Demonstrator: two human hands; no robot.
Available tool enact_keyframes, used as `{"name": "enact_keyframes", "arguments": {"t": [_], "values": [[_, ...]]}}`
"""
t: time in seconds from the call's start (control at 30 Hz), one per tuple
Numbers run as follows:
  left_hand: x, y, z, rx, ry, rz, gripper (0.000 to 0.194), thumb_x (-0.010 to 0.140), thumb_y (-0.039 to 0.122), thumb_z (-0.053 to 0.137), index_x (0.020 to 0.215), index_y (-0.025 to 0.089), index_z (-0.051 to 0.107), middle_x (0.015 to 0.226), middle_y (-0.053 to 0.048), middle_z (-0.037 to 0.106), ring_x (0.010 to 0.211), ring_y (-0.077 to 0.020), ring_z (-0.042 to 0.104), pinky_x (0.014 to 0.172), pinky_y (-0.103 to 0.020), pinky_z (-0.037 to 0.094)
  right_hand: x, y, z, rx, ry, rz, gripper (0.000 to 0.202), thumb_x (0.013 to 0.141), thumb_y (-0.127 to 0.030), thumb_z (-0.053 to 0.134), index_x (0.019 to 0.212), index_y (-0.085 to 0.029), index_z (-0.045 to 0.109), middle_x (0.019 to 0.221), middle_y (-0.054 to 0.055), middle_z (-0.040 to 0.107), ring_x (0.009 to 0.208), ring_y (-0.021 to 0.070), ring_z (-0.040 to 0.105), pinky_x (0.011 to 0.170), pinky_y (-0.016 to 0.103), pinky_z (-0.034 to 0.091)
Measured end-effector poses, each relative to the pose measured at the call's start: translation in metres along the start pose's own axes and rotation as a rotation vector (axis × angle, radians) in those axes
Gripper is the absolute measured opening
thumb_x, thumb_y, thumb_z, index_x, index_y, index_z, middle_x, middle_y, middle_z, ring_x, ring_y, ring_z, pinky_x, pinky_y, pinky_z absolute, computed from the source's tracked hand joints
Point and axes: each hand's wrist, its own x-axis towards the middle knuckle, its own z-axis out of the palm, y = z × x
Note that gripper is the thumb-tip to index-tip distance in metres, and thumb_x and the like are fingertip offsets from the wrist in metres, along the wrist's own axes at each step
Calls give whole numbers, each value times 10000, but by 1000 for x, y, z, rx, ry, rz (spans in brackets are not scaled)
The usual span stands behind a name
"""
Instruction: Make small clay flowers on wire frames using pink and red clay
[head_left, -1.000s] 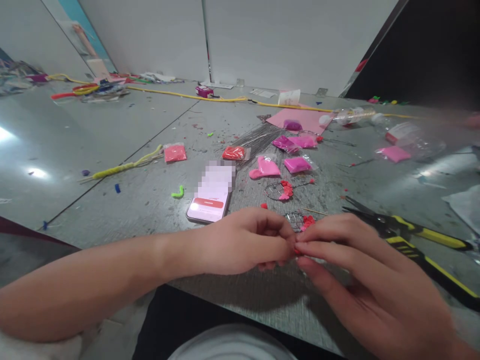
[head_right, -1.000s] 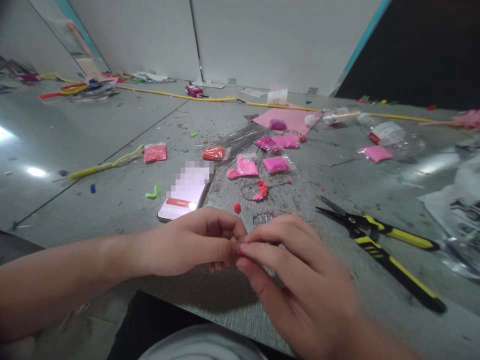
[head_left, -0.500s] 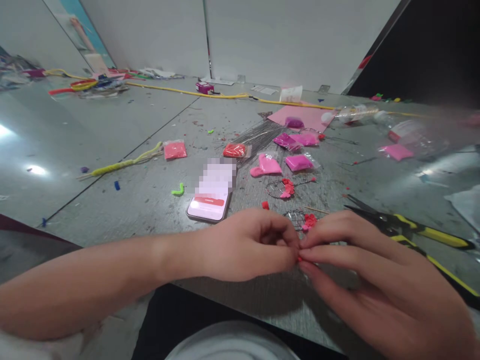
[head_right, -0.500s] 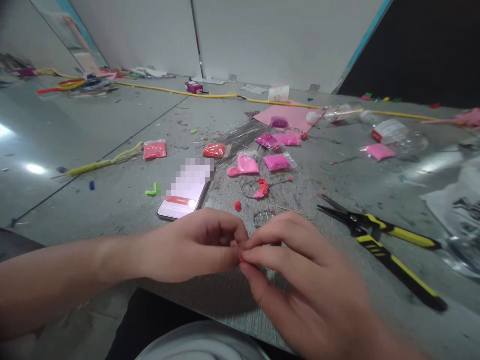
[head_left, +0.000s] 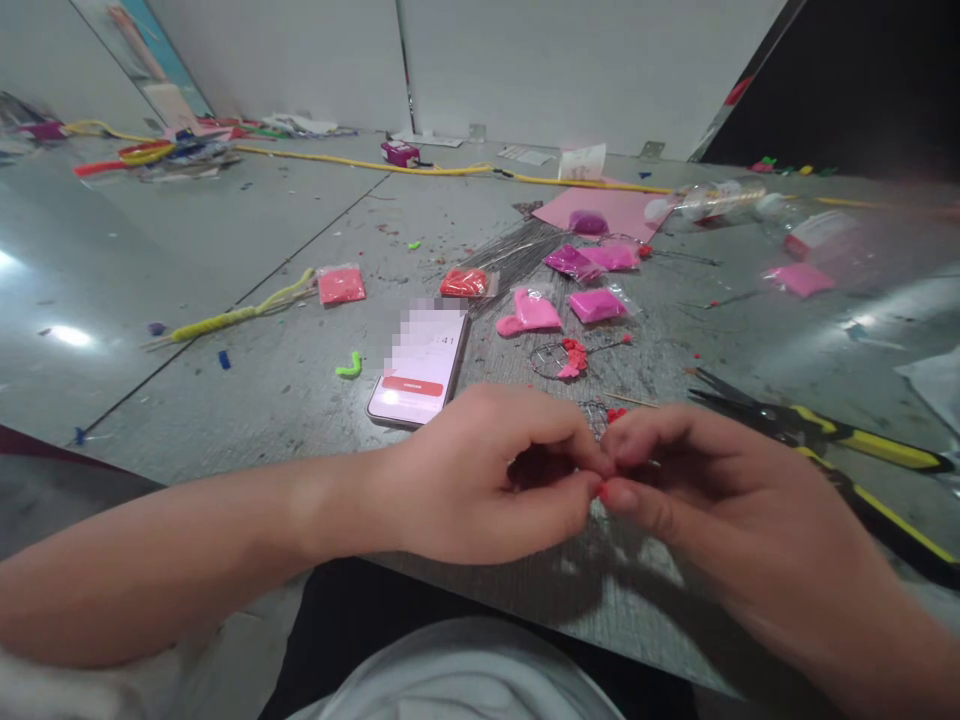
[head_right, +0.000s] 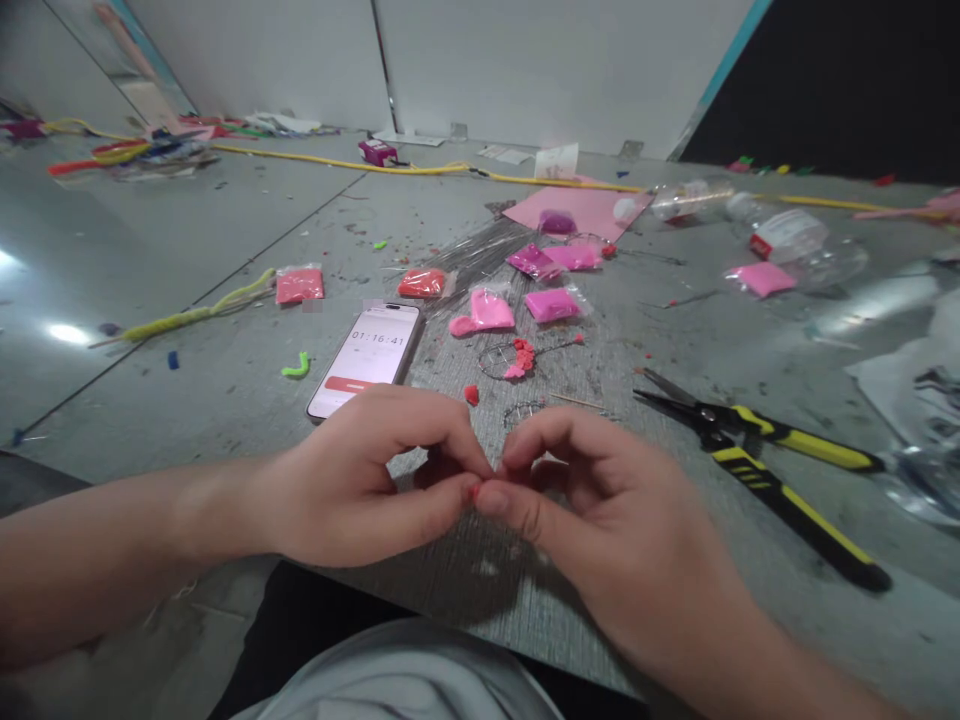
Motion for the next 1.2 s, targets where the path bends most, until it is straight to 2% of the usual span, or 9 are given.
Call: {"name": "enact_keyframes", "arguments": {"t": [0.1, 0.23, 0.33, 0.43, 0.57, 0.73, 1.0, 1.1, 1.2], "values": [[1, 1, 0, -31, 50, -17, 111, 947, 205, 597, 913, 150, 687, 736, -3, 657, 639, -90, 559, 600, -210, 454, 2, 0, 0, 56, 57, 42, 213, 791, -401, 870, 817, -247, 726, 732, -12, 744, 588, 127, 695, 494, 183, 581], [5, -3, -6, 3, 67, -56, 134, 975, 219, 575, 949, 151, 688, 782, -14, 673, 684, -103, 591, 630, -212, 474, 1, 0, -2, 42, 63, -13, 247, 806, -463, 854, 771, -259, 719, 636, -28, 674, 516, 106, 608, 413, 169, 482], [10, -14, -18, 209, -52, 18, 135, 956, 178, 572, 967, 152, 704, 790, -13, 665, 693, -115, 582, 659, -232, 455, 0, 2, -4, 61, 42, -69, 292, 829, -524, 822, 775, -262, 705, 636, -23, 639, 555, 124, 602, 410, 188, 450], [14, -29, -28, 434, -225, 130, 202, 969, 145, 557, 1060, 156, 737, 989, -72, 673, 844, -155, 622, 765, -261, 467, -1, 5, -8, 68, 17, -115, 278, 870, -521, 786, 802, -265, 699, 644, -20, 627, 591, 135, 612, 435, 202, 462], [16, -43, -33, 558, -357, 204, 276, 995, 137, 548, 1129, 181, 784, 1087, -100, 653, 905, -172, 622, 792, -266, 457, 0, 3, -10, 31, 31, -154, 283, 876, -515, 780, 785, -257, 707, 630, -15, 636, 590, 135, 625, 428, 201, 464], [18, -47, -30, 567, -387, 217, 306, 970, 99, 578, 1138, 203, 812, 1048, -87, 676, 843, -150, 607, 711, -250, 419, 1, -1, -11, -25, 28, -176, 290, 903, -507, 750, 759, -260, 696, 616, -17, 638, 557, 131, 622, 410, 197, 473], [19, -51, -24, 479, -420, 227, 250, 983, 147, 610, 1085, 226, 824, 1005, -74, 684, 858, -153, 613, 742, -251, 431, -1, -3, -12, -89, 39, -165, 260, 918, -456, 733, 742, -267, 701, 615, -9, 649, 559, 143, 635, 405, 202, 471], [20, -52, -23, 410, -409, 201, 214, 969, 139, 628, 1038, 212, 817, 999, -74, 680, 854, -151, 621, 748, -244, 448, 0, -2, -13, -119, 45, -165, 258, 921, -443, 730, 734, -268, 693, 594, -17, 636, 561, 140, 636, 400, 194, 461], [21, -48, -26, 236, -403, 194, 192, 974, 123, 615, 994, 166, 801, 987, -89, 668, 876, -150, 636, 784, -243, 482, 0, -1, -16, -111, 54, -165, 254, 937, -454, 707, 762, -271, 692, 610, -21, 648, 571, 139, 644, 414, 197, 474]]}}
